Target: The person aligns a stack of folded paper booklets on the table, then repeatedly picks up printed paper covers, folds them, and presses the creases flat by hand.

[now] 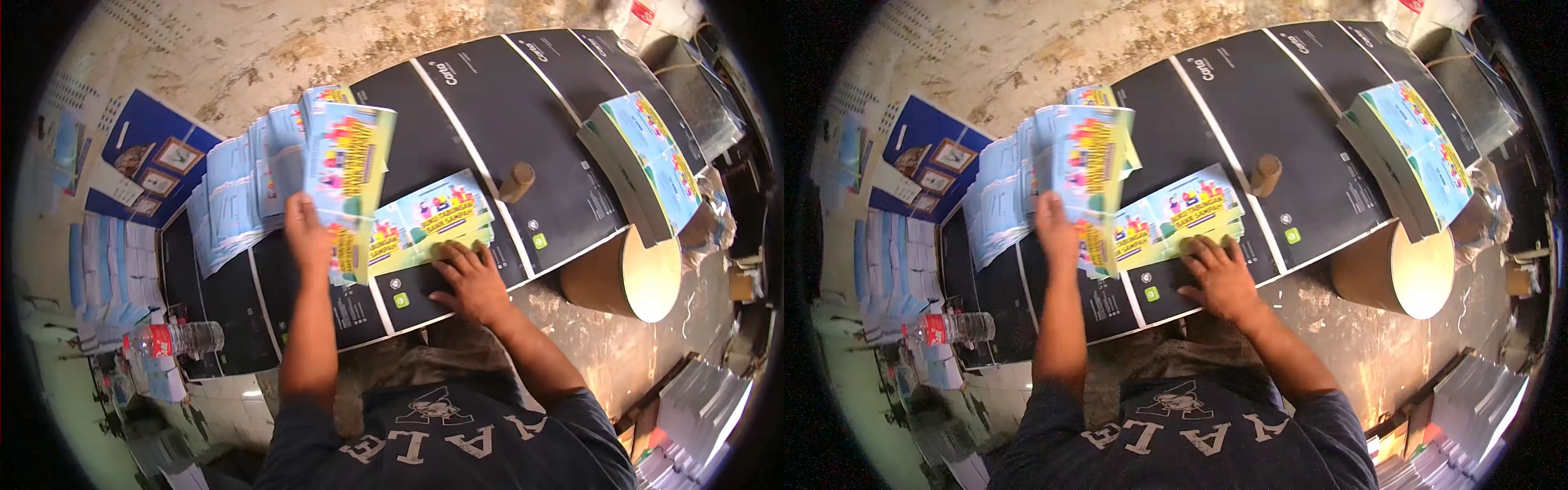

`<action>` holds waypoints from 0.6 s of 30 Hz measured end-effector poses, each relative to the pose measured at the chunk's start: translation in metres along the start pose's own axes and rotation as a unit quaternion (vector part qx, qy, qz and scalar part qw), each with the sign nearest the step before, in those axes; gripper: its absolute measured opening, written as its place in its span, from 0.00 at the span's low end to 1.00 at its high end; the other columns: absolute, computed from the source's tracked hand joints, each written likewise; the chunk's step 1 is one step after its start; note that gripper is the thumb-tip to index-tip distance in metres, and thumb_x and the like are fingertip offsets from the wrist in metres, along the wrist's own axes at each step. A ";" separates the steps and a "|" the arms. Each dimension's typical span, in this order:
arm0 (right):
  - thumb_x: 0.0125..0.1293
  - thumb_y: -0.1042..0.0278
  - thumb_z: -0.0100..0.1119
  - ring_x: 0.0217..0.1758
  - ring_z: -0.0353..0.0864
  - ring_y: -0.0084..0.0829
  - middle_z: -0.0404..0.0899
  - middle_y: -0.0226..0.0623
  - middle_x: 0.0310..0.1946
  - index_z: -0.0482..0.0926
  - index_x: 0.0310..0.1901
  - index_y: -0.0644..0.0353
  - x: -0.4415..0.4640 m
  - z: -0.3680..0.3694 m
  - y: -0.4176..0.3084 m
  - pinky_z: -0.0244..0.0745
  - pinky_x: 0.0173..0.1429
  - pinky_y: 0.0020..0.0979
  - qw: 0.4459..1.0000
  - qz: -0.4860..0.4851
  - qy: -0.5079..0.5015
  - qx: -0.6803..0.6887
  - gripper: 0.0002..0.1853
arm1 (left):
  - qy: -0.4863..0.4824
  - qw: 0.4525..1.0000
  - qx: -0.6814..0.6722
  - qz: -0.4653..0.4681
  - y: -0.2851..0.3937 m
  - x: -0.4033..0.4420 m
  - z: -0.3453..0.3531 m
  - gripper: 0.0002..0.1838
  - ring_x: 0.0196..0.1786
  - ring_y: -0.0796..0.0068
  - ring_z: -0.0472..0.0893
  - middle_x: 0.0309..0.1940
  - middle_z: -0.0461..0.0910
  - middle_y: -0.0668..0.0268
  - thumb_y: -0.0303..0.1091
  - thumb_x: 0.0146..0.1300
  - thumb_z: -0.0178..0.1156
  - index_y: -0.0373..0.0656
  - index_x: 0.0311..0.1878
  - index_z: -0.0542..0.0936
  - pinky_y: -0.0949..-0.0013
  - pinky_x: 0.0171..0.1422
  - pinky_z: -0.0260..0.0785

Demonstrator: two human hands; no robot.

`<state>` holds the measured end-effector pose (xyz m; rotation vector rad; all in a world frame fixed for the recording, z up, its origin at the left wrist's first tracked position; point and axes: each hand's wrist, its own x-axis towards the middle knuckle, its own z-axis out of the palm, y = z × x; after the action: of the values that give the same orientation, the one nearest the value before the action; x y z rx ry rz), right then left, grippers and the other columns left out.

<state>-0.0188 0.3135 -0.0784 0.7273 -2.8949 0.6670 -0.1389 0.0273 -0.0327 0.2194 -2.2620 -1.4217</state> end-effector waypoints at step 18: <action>0.75 0.67 0.60 0.46 0.78 0.20 0.83 0.34 0.44 0.74 0.59 0.68 0.049 -0.026 -0.072 0.74 0.52 0.25 0.752 0.182 0.025 0.633 0.17 | -0.266 0.856 -0.353 -0.269 0.036 -0.145 -0.069 0.21 0.49 0.80 0.80 0.48 0.83 0.65 0.43 0.79 0.52 0.36 0.63 0.76 0.72 0.52 0.74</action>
<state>-0.0296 0.2465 -0.0183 0.0953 -2.1206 2.6730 0.0245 0.0407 -0.0183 0.2443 -1.9287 -2.8014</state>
